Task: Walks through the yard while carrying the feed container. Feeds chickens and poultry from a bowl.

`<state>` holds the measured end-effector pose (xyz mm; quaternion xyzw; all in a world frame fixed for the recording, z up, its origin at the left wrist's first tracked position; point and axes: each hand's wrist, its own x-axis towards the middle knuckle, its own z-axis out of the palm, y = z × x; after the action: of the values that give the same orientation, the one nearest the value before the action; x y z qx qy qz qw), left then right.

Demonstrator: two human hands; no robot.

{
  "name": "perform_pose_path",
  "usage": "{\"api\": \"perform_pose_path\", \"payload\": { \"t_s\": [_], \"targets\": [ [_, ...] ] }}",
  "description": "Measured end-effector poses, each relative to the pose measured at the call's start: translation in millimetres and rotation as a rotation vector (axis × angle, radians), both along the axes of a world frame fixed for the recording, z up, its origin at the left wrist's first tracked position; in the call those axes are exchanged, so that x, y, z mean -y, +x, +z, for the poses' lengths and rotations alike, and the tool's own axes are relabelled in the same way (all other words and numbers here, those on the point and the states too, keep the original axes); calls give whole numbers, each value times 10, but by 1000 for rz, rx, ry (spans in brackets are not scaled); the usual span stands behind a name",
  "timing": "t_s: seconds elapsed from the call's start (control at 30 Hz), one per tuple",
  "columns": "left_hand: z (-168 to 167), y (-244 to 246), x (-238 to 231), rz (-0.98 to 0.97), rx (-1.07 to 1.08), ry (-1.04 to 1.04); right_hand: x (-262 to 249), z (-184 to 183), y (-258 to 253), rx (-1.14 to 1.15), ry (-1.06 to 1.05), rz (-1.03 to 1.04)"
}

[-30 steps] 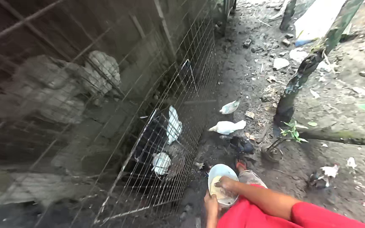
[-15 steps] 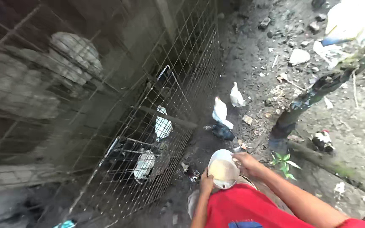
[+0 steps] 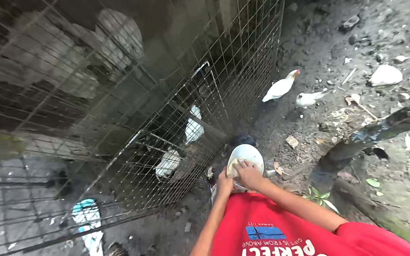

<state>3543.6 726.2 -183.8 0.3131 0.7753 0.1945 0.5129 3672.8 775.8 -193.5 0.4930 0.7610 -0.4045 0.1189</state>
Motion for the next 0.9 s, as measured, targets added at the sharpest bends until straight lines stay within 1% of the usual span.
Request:
{"api": "perform_pose_path", "payload": {
  "t_s": [0.1, 0.2, 0.33, 0.43, 0.5, 0.57, 0.6, 0.63, 0.67, 0.7, 0.73, 0.77, 0.8, 0.87, 0.9],
  "targets": [
    [49, 78, -86, -20, -35, 0, -57, -29, 77, -9, -66, -32],
    [26, 289, -235, -149, -71, -5, -128, -72, 323, -18, -127, -123],
    [4, 669, -582, -336, -82, 25, -294, -31, 727, -84, -165, -377],
    [20, 1024, -889, -479, -100, 61, -391, -109, 1041, -199, -209, -615],
    [-38, 1308, -1061, -637, -99, 94, -347, -189, 1298, -304, -167, -774],
    [-70, 1605, -1273, -876, -94, 85, -259, -301, 1486, -412, -41, -1011],
    [-77, 1801, -1445, -1012, -74, 52, -279, -385, 1572, -464, 40, -1173],
    [-154, 2063, -1598, -1125, -25, 19, -331, -522, 1719, -479, 115, -1333],
    [-273, 2257, -1720, -1219, 46, -37, -361, -659, 1881, -511, 133, -1461],
    [-363, 2286, -1962, -1295, 86, -79, -465, -715, 1923, -564, 126, -1556],
    [-429, 2344, -2259, -1370, 111, -111, -550, -649, 2002, -609, 97, -1619],
    [-491, 2531, -2400, -1442, 138, -144, -521, -597, 2132, -593, 83, -1679],
    [-460, 2736, -2496, -1516, 119, -154, -511, -511, 2218, -554, 91, -1744],
    [-238, 3192, -2683, -1685, 8, -119, -616, -298, 2377, -495, 107, -1848],
    [-202, 3402, -2781, -1747, -5, -120, -659, -221, 2491, -487, 96, -1884]
  ]
}}
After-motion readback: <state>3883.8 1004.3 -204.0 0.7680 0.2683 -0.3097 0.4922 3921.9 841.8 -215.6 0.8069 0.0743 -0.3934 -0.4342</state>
